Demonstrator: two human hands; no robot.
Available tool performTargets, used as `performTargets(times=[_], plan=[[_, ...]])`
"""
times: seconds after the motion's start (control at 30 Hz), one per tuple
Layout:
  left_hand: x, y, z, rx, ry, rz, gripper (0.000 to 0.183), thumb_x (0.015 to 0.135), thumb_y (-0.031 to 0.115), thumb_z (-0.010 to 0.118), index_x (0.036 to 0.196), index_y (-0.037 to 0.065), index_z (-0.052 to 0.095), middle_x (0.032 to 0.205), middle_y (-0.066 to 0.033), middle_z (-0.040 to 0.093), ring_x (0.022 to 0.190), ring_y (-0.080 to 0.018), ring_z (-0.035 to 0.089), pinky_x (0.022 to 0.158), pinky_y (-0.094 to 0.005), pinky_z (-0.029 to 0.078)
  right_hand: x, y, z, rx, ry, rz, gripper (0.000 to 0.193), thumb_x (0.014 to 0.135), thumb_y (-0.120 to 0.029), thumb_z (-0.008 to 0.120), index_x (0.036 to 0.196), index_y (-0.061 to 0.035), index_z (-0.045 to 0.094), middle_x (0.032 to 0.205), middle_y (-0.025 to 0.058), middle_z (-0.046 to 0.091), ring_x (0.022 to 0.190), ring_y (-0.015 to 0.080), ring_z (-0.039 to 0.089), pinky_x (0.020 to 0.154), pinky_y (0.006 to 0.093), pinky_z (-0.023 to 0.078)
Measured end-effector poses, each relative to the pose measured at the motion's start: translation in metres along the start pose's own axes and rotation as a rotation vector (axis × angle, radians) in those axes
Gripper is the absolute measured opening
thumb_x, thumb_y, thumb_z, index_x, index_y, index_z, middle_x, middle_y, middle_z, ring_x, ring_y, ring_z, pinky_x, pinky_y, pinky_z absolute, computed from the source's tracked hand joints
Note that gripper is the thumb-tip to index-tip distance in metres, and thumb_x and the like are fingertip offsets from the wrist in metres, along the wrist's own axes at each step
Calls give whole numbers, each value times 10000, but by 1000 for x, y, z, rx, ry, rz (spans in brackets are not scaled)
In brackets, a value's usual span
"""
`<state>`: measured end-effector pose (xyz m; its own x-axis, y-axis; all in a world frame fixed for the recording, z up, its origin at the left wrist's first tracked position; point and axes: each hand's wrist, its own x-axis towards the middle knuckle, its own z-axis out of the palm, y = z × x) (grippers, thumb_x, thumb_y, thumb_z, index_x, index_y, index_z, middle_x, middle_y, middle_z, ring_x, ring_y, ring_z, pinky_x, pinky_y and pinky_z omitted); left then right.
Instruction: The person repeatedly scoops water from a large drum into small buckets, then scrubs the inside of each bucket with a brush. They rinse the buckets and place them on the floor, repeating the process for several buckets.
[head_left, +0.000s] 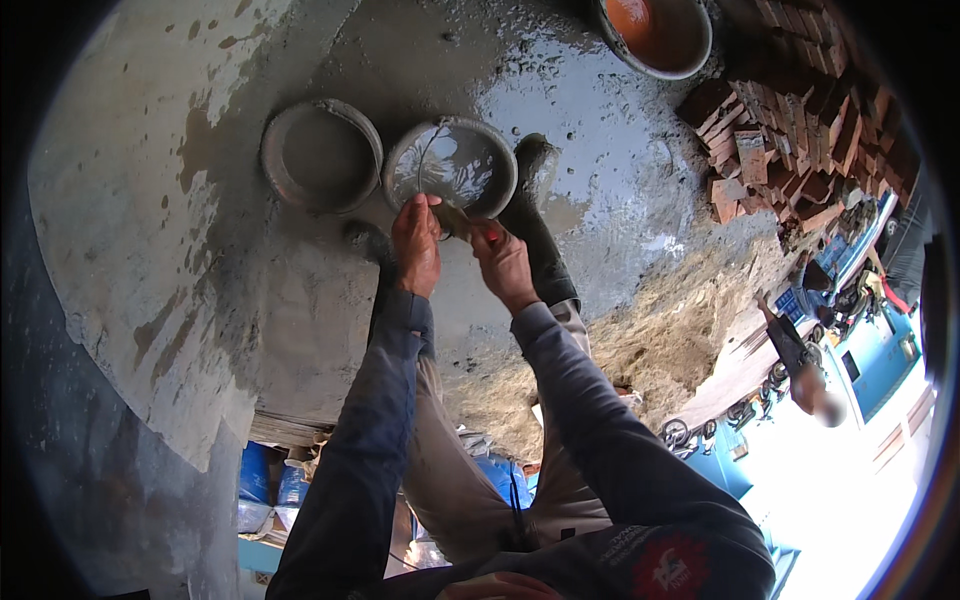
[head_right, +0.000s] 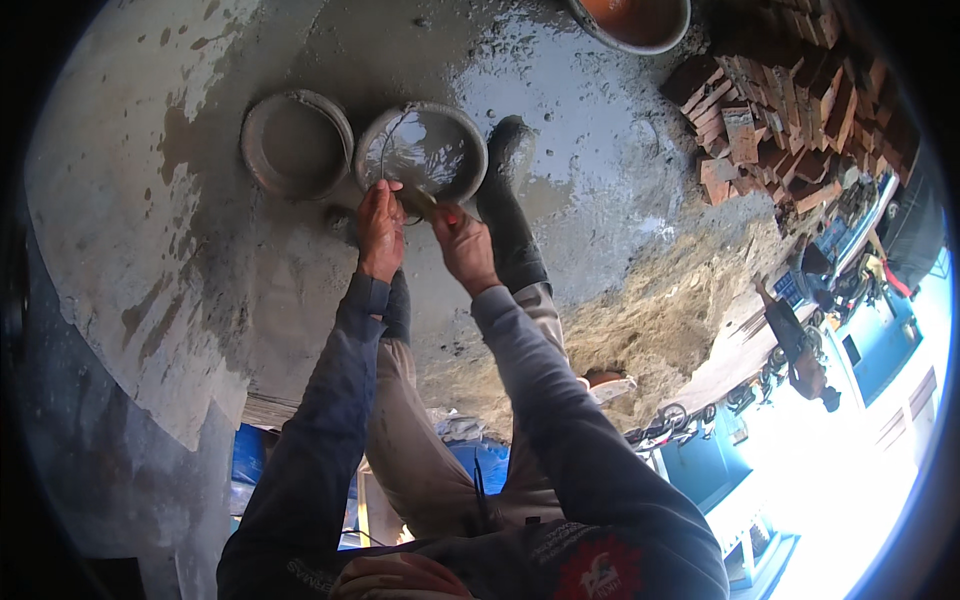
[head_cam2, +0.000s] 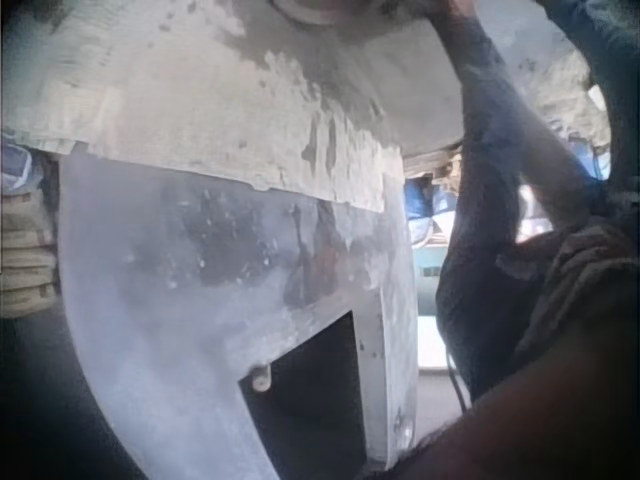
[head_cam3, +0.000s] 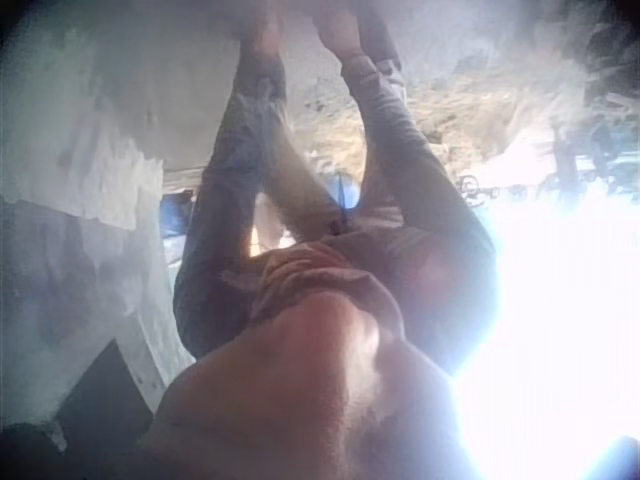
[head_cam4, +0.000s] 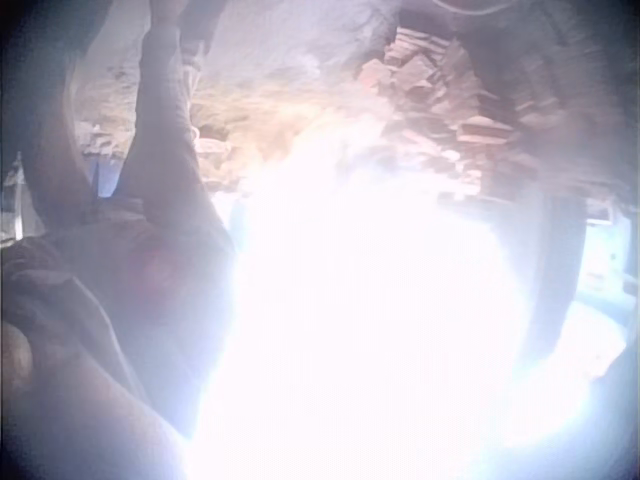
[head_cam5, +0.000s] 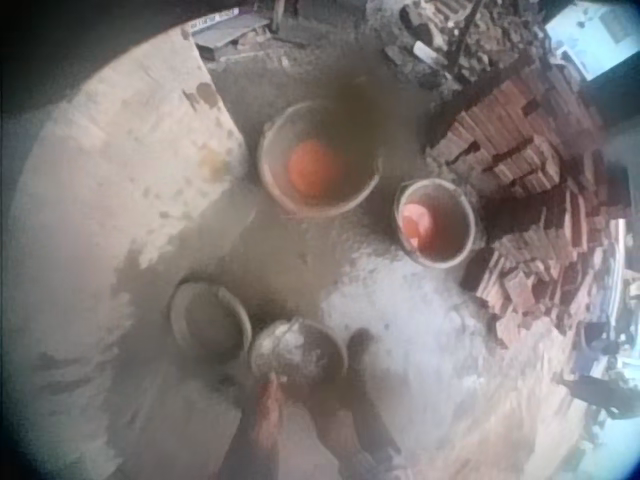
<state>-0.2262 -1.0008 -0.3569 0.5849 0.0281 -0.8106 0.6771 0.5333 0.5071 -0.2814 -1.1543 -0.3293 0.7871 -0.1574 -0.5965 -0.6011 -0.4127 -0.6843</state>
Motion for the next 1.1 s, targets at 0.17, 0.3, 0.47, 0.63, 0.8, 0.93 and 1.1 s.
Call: performTargets(times=[0.17, 0.3, 0.47, 0.63, 0.8, 0.93, 1.1], plan=[[1, -2, -9, -69, -1, -13, 293, 1119, 358, 600, 1061, 81, 676, 677, 85, 347, 601, -48, 353, 621, -260, 345, 14, 23, -43, -73, 277, -55, 220, 1049, -213, 636, 1142, -45, 743, 920, 192, 760, 763, 322, 735, 730, 424, 578], [1, -8, -7, -36, 24, -2, 287, 1114, 357, 612, 1068, 81, 675, 680, 91, 341, 601, -41, 348, 620, -245, 331, -2, 30, -34, -55, 18, 239, 239, 1038, -250, 660, 1163, -64, 742, 841, 191, 737, 777, 313, 769, 715, 404, 582], [4, -5, -7, -1, 77, 5, 362, 1098, 406, 632, 1005, 61, 689, 659, 93, 345, 586, -44, 310, 585, -260, 301, -25, 37, -29, 95, 23, 345, 255, 1042, -233, 643, 1189, -50, 741, 818, 145, 742, 746, 265, 755, 696, 384, 569], [8, -1, -8, 19, 99, -39, 357, 1101, 394, 630, 1038, 46, 679, 662, 93, 336, 584, -42, 304, 585, -256, 312, -33, 46, -30, -140, -216, 315, 286, 1033, -296, 665, 1158, -50, 743, 793, 116, 725, 712, 202, 713, 701, 377, 566], [6, -4, -8, -71, 47, 24, 339, 1101, 392, 630, 1049, 60, 678, 673, 92, 361, 599, -43, 320, 593, -258, 326, -31, 42, -28, 109, 89, 311, 304, 1055, -316, 640, 1166, -57, 751, 731, 90, 680, 690, 145, 667, 684, 357, 552], [1, -6, -12, 29, 108, -51, 354, 1106, 413, 614, 1053, 69, 678, 684, 91, 368, 620, -41, 332, 609, -256, 324, -13, 26, -35, 35, -37, 256, 333, 1058, -316, 631, 1166, -19, 738, 725, 114, 686, 668, 193, 704, 667, 362, 559], [-5, -6, -10, 66, -6, -17, 355, 1109, 410, 608, 1059, 68, 685, 680, 97, 350, 621, -34, 320, 608, -247, 295, 33, 1, -20, 173, -49, 480, 352, 1034, -326, 644, 1081, 8, 746, 707, 127, 685, 645, 199, 705, 633, 390, 558]])
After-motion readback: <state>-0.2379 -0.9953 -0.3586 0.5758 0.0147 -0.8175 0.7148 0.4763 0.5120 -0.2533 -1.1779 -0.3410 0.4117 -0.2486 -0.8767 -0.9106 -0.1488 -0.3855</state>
